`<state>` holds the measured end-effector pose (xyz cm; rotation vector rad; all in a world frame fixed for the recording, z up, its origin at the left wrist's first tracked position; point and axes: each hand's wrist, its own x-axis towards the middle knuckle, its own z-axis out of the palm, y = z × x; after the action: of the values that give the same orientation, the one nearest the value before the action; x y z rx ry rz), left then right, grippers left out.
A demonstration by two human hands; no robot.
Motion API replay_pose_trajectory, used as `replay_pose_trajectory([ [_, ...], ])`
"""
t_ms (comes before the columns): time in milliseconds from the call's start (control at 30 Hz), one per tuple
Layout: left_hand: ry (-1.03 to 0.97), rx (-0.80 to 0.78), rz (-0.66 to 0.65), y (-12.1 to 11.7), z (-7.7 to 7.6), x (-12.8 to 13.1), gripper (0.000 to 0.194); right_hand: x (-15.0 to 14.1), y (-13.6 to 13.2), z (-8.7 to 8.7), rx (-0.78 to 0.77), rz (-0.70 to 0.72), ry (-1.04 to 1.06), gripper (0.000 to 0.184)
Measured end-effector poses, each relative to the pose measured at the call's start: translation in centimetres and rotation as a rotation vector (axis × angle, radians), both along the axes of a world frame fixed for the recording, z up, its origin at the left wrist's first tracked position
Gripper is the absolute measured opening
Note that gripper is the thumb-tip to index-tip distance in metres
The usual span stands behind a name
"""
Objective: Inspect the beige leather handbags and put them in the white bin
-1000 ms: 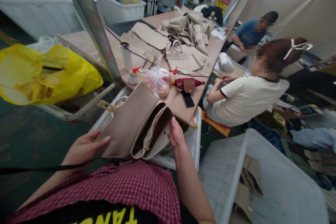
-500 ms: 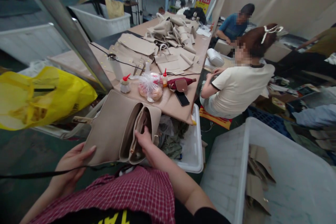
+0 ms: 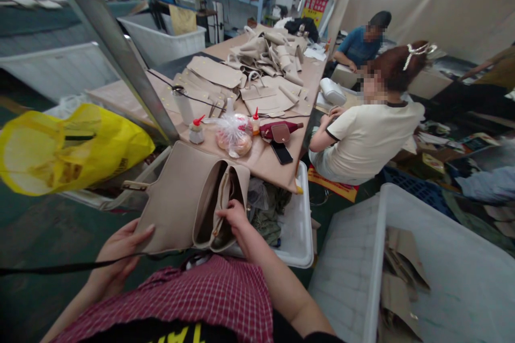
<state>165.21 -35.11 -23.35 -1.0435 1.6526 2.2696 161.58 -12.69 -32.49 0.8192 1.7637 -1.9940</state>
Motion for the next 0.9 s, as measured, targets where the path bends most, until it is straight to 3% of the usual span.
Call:
replay_pose_trajectory([
  [133,0.016,0.005,-0.062,0.4,-0.3,0.4,0.033,0.6,1.5,0.5,-0.061,-0.007,0.049,0.039],
  [367,-0.002,0.008,-0.033,-0.3,-0.2,0.3,0.029,1.6,3.6,1.8,0.129,-0.03,0.194,0.026],
  [500,-0.058,-0.002,-0.079,-2.0,-1.7,0.5,0.031,2.0,3.9,2.3,0.16,0.023,0.18,0.021],
  [700,-0.122,-0.01,-0.048,-2.3,-3.9,1.1,0.029,2.1,3.4,2.2,0.117,0.072,0.162,0.048],
  [900,-0.131,0.01,-0.069,-1.7,-3.4,1.0,0.024,2.8,3.7,2.3,0.092,0.082,0.17,0.052],
])
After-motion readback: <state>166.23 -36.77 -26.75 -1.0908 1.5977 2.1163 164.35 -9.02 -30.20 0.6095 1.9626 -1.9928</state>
